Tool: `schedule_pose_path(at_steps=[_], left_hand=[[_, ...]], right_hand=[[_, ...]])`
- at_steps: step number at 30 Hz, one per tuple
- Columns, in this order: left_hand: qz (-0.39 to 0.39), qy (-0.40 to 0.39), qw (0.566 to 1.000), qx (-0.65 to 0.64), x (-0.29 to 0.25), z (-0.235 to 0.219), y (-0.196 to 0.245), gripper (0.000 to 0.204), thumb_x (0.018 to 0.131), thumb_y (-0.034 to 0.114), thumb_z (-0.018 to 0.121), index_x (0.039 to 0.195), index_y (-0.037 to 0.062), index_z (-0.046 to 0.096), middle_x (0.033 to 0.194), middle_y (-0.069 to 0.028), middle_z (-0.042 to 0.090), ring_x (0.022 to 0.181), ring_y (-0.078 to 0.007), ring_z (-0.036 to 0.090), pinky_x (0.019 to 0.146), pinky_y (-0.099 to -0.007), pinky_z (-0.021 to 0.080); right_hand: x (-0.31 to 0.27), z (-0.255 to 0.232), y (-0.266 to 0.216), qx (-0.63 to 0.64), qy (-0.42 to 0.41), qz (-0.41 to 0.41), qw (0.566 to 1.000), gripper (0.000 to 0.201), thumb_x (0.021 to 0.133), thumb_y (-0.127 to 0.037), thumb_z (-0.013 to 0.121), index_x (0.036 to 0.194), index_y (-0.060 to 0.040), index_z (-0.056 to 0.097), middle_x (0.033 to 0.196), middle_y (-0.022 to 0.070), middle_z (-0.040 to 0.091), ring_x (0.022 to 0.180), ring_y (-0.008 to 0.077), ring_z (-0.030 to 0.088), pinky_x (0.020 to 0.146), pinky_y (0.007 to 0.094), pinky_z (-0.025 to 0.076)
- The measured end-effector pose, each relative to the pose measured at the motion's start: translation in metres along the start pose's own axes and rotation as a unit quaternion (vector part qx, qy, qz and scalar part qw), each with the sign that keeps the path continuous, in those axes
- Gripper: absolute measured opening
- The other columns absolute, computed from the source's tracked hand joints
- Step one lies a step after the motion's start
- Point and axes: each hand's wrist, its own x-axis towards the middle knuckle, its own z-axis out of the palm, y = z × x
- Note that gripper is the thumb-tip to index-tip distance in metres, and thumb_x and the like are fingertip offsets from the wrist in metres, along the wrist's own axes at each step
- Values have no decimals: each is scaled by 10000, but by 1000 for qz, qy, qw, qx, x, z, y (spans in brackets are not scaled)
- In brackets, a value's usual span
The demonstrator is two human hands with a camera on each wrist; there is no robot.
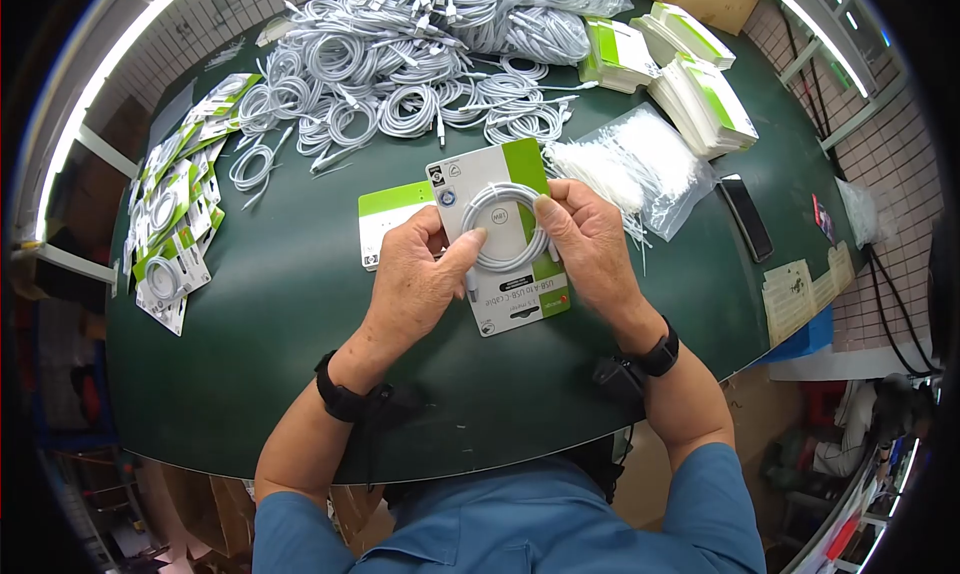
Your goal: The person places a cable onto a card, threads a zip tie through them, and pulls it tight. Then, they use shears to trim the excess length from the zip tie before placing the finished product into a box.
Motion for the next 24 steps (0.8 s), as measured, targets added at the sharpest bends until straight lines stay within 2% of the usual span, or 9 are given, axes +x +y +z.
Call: schedule_pose_path(at_steps=[3, 6, 9, 13, 16, 18, 21, 22, 24], left_hand=[[10, -16, 997, -73, 2, 1, 4, 243, 1045, 124, 666, 1208, -53, 697, 891, -50, 748, 587, -36, 584, 494, -195, 458], [3, -25, 997, -76, 2, -2, 5, 249, 1053, 121, 665, 1230, -53, 688, 908, -50, 751, 587, -33, 577, 498, -197, 459], [9, -38, 996, -77, 3, -4, 0, 253, 1056, 130, 674, 1233, -50, 687, 918, -47, 751, 591, -27, 565, 500, -200, 449], [11, -48, 995, -90, 1, -3, 2, 241, 1059, 129, 678, 1226, -43, 695, 930, -36, 746, 598, -21, 525, 519, -200, 420], [-11, -55, 994, -90, 3, -5, -2, 237, 1058, 136, 676, 1229, -26, 705, 939, -22, 743, 617, -19, 527, 530, -201, 418], [-25, -71, 993, -94, 1, -5, 2, 240, 1058, 153, 676, 1236, -7, 701, 933, -16, 730, 617, -26, 516, 545, -203, 426], [5, -69, 994, -88, 2, -5, 2, 217, 1061, 183, 681, 1203, 20, 706, 853, 37, 651, 639, -21, 510, 548, -213, 410], [9, -72, 991, -116, 3, -4, 2, 216, 1060, 178, 685, 1197, 13, 704, 853, 36, 652, 637, -18, 512, 539, -214, 405], [14, -76, 991, -107, 6, -7, -6, 213, 1053, 143, 693, 1205, -5, 699, 886, 11, 697, 640, -14, 531, 531, -208, 405]], right_hand=[[1, -7, 4, -14, 0, 5, 1000, 314, 1131, -271, 627, 1164, 27, 722, 953, 30, 743, 828, 55, 631, 716, 241, 522], [0, -12, 10, 17, -3, 27, 1000, 329, 1131, -272, 624, 1094, 28, 755, 950, 6, 720, 835, 55, 596, 753, 244, 505], [0, -10, 2, 75, 7, 63, 995, 297, 1120, -238, 634, 1049, 16, 770, 907, -10, 706, 806, 53, 568, 738, 240, 466], [3, -12, 3, 135, 5, 120, 984, 250, 1091, -226, 670, 992, -23, 777, 823, -32, 664, 732, 49, 508, 664, 234, 386], [2, -12, 5, 114, 21, 130, 985, 262, 1080, -231, 680, 954, -20, 769, 806, -43, 640, 722, 44, 494, 661, 237, 380], [3, -15, 14, 101, 33, 132, 986, 253, 1048, -226, 714, 883, -37, 747, 747, -60, 584, 676, 39, 443, 618, 246, 340], [5, -15, 16, 121, 32, 141, 982, 226, 1051, -220, 707, 882, -72, 727, 730, -76, 579, 653, 26, 454, 579, 237, 311], [4, -16, 17, 132, 36, 140, 981, 222, 1052, -218, 706, 879, -79, 725, 725, -77, 577, 652, 22, 459, 570, 233, 300], [5, -23, 24, 117, 21, 112, 987, 204, 1076, -225, 691, 960, -60, 724, 761, -62, 599, 655, 18, 485, 564, 214, 341]])
